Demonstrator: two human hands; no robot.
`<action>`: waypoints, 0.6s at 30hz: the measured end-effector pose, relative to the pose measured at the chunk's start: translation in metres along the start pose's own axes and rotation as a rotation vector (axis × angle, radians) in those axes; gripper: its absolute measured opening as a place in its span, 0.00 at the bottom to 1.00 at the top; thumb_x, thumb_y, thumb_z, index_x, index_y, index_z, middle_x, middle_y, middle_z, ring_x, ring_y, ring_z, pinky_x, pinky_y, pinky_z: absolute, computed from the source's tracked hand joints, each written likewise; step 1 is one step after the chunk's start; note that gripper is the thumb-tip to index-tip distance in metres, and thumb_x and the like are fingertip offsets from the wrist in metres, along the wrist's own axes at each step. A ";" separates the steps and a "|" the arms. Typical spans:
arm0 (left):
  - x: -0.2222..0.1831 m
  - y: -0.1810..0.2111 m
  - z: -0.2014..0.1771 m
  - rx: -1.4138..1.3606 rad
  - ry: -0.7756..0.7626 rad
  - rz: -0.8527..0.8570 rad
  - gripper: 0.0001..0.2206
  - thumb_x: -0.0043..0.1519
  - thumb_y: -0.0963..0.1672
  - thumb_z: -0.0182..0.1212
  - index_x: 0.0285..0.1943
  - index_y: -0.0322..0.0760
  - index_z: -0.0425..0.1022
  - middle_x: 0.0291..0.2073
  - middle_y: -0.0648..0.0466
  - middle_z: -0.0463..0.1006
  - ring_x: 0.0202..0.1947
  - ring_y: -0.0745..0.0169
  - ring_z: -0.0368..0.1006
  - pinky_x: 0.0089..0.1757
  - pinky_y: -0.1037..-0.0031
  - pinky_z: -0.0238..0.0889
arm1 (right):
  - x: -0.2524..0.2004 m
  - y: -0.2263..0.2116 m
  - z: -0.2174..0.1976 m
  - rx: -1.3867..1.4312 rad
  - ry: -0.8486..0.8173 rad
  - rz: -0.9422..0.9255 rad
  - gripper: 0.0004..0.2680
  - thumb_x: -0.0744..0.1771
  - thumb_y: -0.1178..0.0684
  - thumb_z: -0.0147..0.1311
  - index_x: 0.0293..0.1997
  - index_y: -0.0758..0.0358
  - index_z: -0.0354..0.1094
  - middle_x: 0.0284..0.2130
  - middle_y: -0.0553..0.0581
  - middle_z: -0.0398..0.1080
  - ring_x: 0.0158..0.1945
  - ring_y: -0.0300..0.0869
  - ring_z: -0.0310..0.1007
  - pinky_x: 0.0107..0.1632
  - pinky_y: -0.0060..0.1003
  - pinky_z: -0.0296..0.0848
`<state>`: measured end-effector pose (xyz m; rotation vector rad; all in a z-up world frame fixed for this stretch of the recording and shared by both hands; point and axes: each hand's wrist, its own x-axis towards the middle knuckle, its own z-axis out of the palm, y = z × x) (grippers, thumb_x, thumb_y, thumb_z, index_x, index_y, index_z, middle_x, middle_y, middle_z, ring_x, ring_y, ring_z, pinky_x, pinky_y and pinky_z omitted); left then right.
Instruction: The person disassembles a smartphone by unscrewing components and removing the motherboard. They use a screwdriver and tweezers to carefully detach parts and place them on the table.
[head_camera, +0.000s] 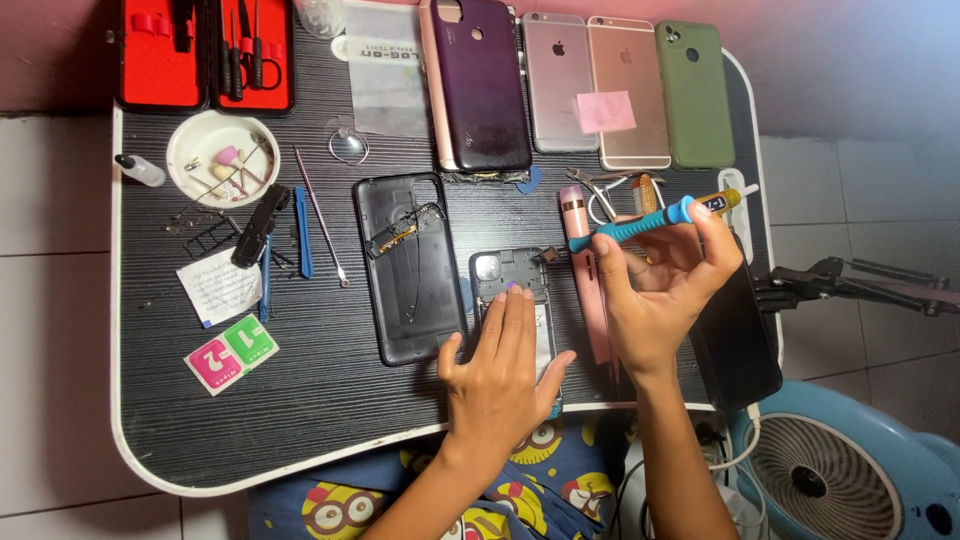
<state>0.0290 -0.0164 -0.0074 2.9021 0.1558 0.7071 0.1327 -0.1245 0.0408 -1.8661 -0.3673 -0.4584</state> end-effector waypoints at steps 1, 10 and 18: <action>0.001 -0.001 -0.001 -0.001 0.000 -0.001 0.28 0.65 0.61 0.49 0.63 0.46 0.77 0.63 0.63 0.76 0.62 0.76 0.68 0.56 0.63 0.41 | 0.000 0.000 0.000 -0.001 -0.001 0.000 0.26 0.68 0.70 0.59 0.67 0.52 0.45 0.56 0.66 0.60 0.50 0.48 0.75 0.53 0.37 0.81; 0.000 -0.001 -0.001 -0.025 0.007 -0.015 0.28 0.66 0.61 0.50 0.62 0.47 0.78 0.62 0.64 0.77 0.62 0.77 0.68 0.57 0.60 0.39 | 0.003 0.002 0.001 -0.010 -0.037 -0.036 0.26 0.69 0.70 0.60 0.68 0.51 0.46 0.56 0.66 0.60 0.51 0.49 0.74 0.53 0.37 0.81; 0.001 -0.003 -0.001 -0.068 0.007 -0.008 0.26 0.65 0.60 0.52 0.62 0.46 0.78 0.63 0.61 0.77 0.61 0.75 0.69 0.53 0.64 0.43 | 0.003 0.002 0.004 -0.053 -0.076 -0.048 0.26 0.69 0.68 0.61 0.68 0.51 0.45 0.56 0.64 0.59 0.52 0.46 0.72 0.52 0.36 0.81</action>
